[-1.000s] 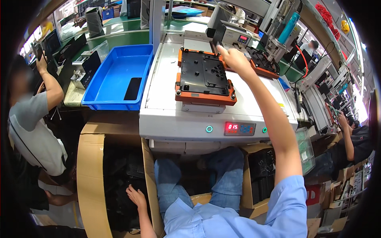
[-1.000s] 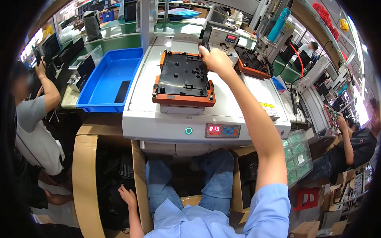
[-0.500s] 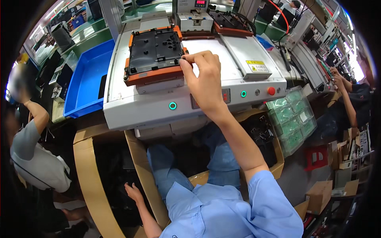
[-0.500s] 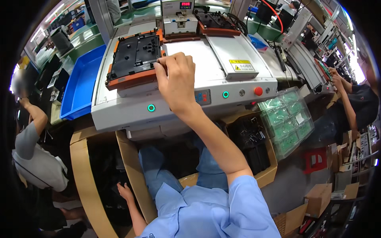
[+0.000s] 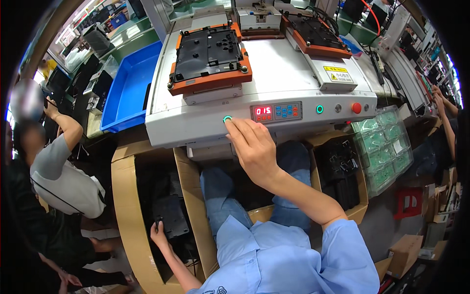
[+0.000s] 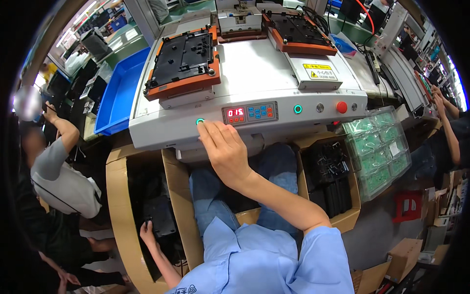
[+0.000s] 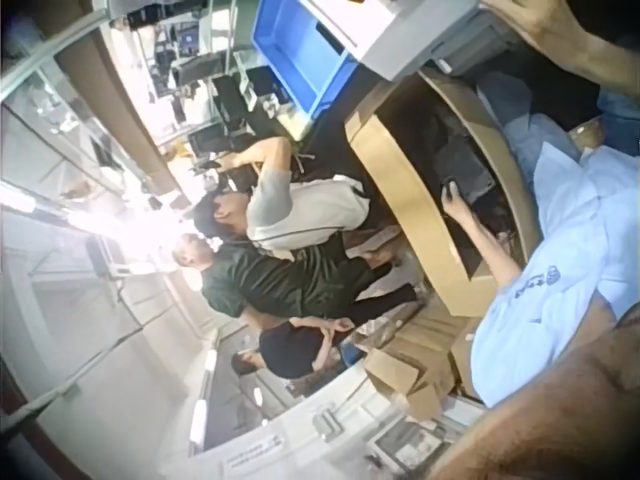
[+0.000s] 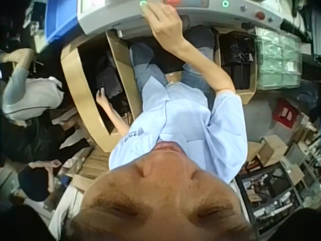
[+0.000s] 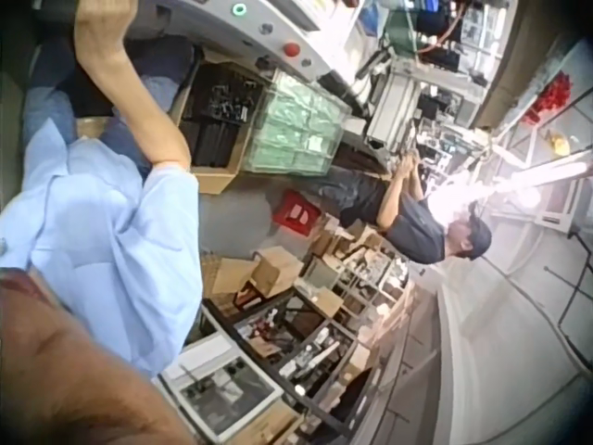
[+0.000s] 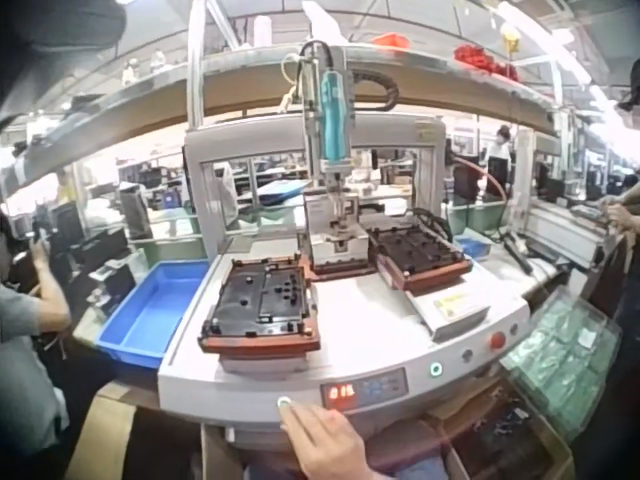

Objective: Placing black electronic components into an automated assembly press and packing the finished units into trays.

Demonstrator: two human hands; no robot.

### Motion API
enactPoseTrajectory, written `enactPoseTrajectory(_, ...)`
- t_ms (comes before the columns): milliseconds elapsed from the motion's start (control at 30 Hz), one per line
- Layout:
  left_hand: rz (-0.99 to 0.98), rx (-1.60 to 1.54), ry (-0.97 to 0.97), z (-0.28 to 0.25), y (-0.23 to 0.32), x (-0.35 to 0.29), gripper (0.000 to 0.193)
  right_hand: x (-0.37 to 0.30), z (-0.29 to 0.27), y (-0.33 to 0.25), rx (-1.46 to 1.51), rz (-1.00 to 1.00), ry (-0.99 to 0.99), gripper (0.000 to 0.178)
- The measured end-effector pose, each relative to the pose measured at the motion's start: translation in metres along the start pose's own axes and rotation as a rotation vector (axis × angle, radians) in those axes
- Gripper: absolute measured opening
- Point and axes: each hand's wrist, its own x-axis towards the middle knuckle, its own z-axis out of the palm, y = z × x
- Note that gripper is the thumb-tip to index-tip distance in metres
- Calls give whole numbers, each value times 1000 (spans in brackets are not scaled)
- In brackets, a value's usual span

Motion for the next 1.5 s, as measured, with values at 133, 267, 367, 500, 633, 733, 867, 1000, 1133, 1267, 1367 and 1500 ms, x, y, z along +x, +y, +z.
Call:
enactPoseTrajectory(133,-208,-695,-109,7,53,-28,44,4,2,-3,-113,9,-43,34)
enactPoseTrajectory(267,-396,-1578,-822,41,108,-63,48,7,-12,0,40,62,-71,33)
enactPoseTrajectory(367,-295,-1478,-1196,82,142,-92,47,4,-48,24,5,75,45,27)
enactPoseTrajectory(500,-304,-1353,-1478,133,177,-142,52,4,-112,84,-230,195,230,17)
enactPoseTrajectory(633,-490,-1277,-1870,176,197,-188,56,12,-160,166,-445,343,375,16)
enactPoseTrajectory(733,-765,-1184,-1956,191,211,-210,57,35,-185,217,-321,506,302,27)
enactPoseTrajectory(867,-856,-1124,-1925,202,222,-224,70,77,-186,257,20,816,-252,51)
enactPoseTrajectory(1000,-848,-1171,-1917,212,233,-230,69,84,-180,287,-307,616,-313,46)
enactPoseTrajectory(1133,-824,-1131,-1900,212,228,-225,68,100,-183,285,-203,601,-492,42)
enactPoseTrajectory(1267,-851,-1133,-1883,212,231,-224,68,140,-166,331,-285,436,-327,43)
enactPoseTrajectory(1367,-894,-1145,-1893,214,230,-225,70,165,-127,361,-118,478,-224,43)
enactPoseTrajectory(1500,-907,-1161,-1857,214,227,-224,74,183,-104,371,-214,512,-367,50)
